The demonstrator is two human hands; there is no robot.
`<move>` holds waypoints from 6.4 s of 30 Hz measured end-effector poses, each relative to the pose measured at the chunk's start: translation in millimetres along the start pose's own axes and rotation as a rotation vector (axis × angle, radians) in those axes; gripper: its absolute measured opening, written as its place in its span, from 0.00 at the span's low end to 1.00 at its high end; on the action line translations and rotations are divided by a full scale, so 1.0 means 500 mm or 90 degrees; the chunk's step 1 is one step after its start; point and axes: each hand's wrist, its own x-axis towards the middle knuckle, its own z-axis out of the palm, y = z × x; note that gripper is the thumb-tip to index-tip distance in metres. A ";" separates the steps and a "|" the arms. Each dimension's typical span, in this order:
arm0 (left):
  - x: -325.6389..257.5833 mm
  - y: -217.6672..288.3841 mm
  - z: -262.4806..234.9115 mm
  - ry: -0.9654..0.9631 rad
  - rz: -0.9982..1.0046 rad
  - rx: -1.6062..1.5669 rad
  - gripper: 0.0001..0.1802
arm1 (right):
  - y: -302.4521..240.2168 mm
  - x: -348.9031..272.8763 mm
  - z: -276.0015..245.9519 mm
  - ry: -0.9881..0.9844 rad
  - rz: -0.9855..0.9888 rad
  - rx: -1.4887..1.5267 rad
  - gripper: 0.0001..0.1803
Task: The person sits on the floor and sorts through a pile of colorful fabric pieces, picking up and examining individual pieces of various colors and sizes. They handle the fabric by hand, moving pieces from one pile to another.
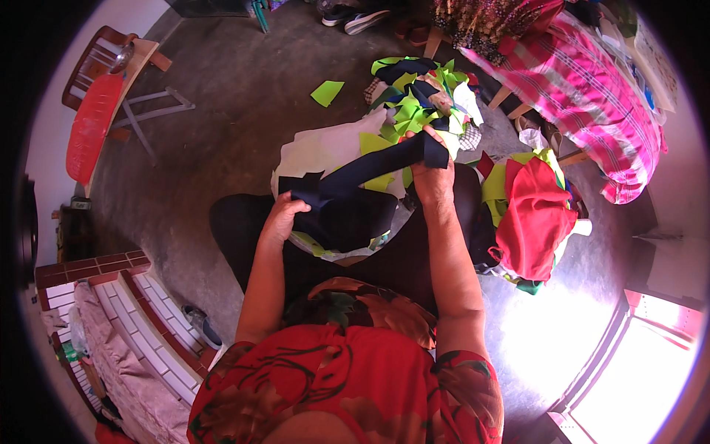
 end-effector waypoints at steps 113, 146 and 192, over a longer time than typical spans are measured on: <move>0.001 -0.011 0.063 -0.278 0.114 0.533 0.22 | -0.577 0.161 0.274 -0.157 -0.167 -0.316 0.20; 0.036 0.196 -0.228 0.254 0.158 0.266 0.23 | -0.476 0.253 -0.101 0.190 -0.129 -0.355 0.18; 0.202 0.129 -0.276 0.582 0.090 0.532 0.15 | -0.152 0.210 -0.136 0.415 0.054 -0.748 0.13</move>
